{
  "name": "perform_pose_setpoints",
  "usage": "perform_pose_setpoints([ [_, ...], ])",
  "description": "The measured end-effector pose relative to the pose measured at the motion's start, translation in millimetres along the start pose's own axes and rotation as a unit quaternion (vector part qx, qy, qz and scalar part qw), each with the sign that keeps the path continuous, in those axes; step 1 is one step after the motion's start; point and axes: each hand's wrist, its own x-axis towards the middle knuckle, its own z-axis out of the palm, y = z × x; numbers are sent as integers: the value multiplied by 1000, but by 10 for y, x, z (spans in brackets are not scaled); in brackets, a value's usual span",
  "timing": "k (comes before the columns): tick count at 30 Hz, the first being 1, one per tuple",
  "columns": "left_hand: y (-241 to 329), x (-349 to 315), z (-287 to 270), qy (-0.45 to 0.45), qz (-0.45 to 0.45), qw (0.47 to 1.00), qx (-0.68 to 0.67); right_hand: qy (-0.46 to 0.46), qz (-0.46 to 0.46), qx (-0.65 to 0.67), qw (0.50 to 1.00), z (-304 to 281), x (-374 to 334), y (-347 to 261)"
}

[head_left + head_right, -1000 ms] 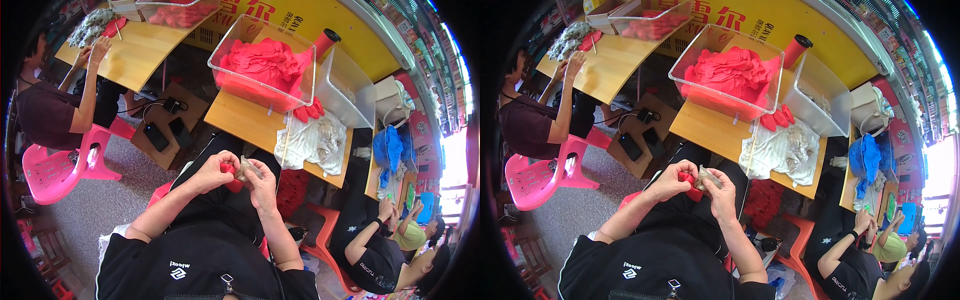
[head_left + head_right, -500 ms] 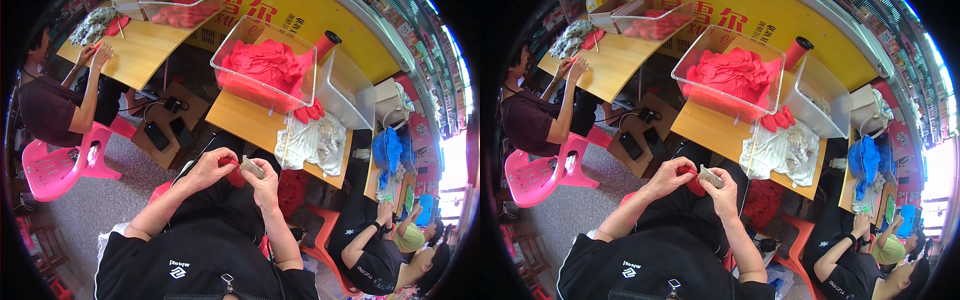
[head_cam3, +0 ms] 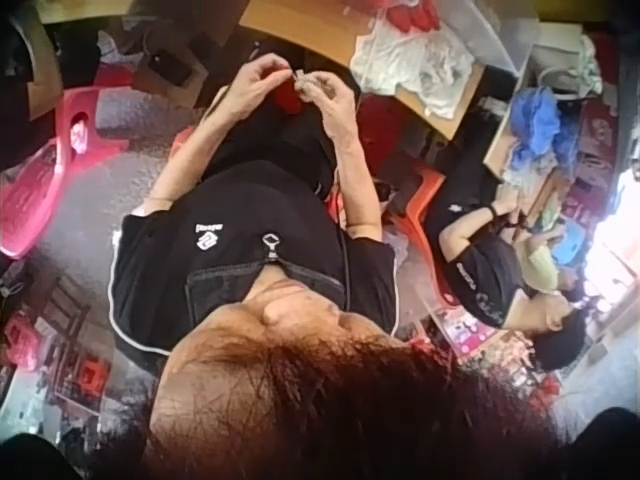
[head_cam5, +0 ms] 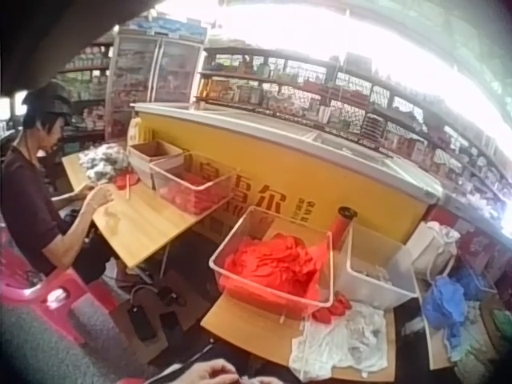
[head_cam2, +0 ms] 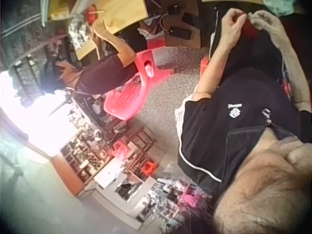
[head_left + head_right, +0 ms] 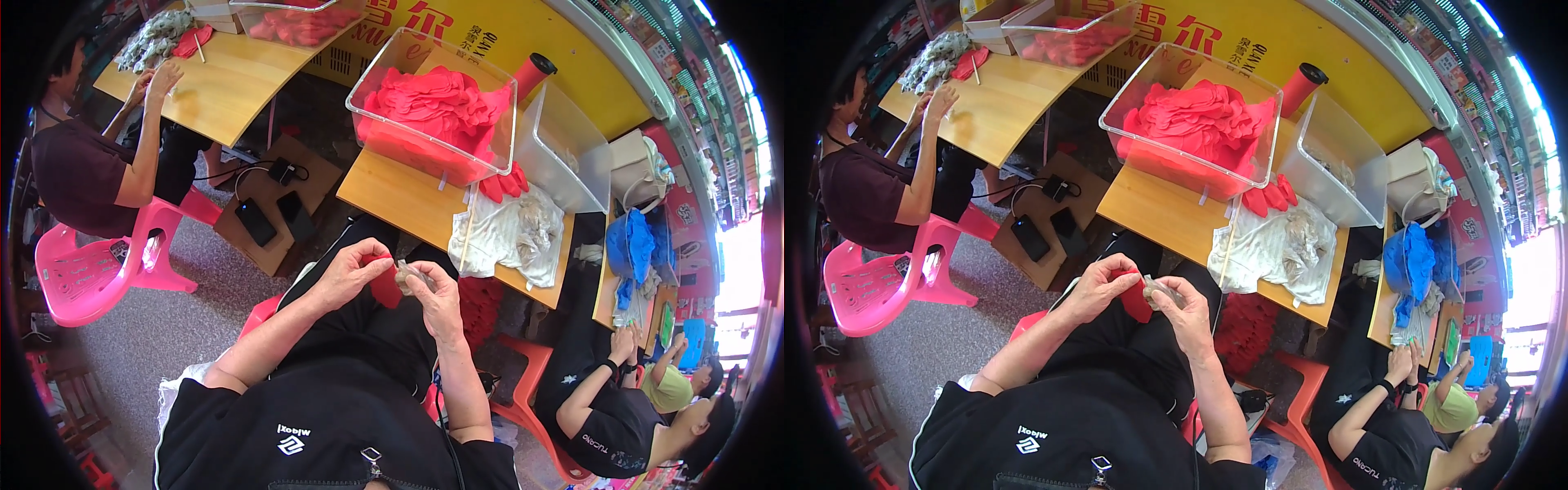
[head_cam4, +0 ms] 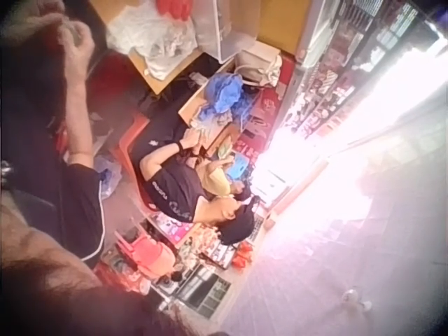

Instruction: Wrapping small objects in red cloth or paper and securing them with a thin wooden stick.

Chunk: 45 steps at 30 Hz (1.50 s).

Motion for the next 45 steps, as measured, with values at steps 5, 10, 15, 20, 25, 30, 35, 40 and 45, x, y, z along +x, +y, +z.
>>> perform_pose_setpoints([
  [5, 3, -21, 45, 13, 6, 1000, 2, 33, 15, -47, 998, 24, -45, 5],
  [10, 16, 0, 95, 24, 28, 999, 12, 42, -79, -201, 975, 92, -67, -85],
  [15, -40, 2, 100, 19, 35, 999, 3, 2, -41, -231, 972, 79, -88, -158],
  [20, -111, -11, 113, -2, 118, 992, 44, -34, -42, -307, 950, 30, -35, -153],
  [25, -80, -17, 86, -48, 181, 970, 155, 1, -46, -388, 920, 93, -10, -188],
  [30, -255, -2, 121, -37, 121, 988, 91, 21, -194, -500, 844, 154, -27, -18],
  [35, -255, -14, 248, 41, 21, 998, -38, 87, -120, -336, 930, 154, -31, 26],
  [40, -326, -47, 200, 18, -39, 990, -134, 78, 76, -120, 987, -74, 20, 227],
  [45, -365, -53, 129, 29, -92, 993, -70, 52, 149, 19, 987, -190, 57, 246],
])
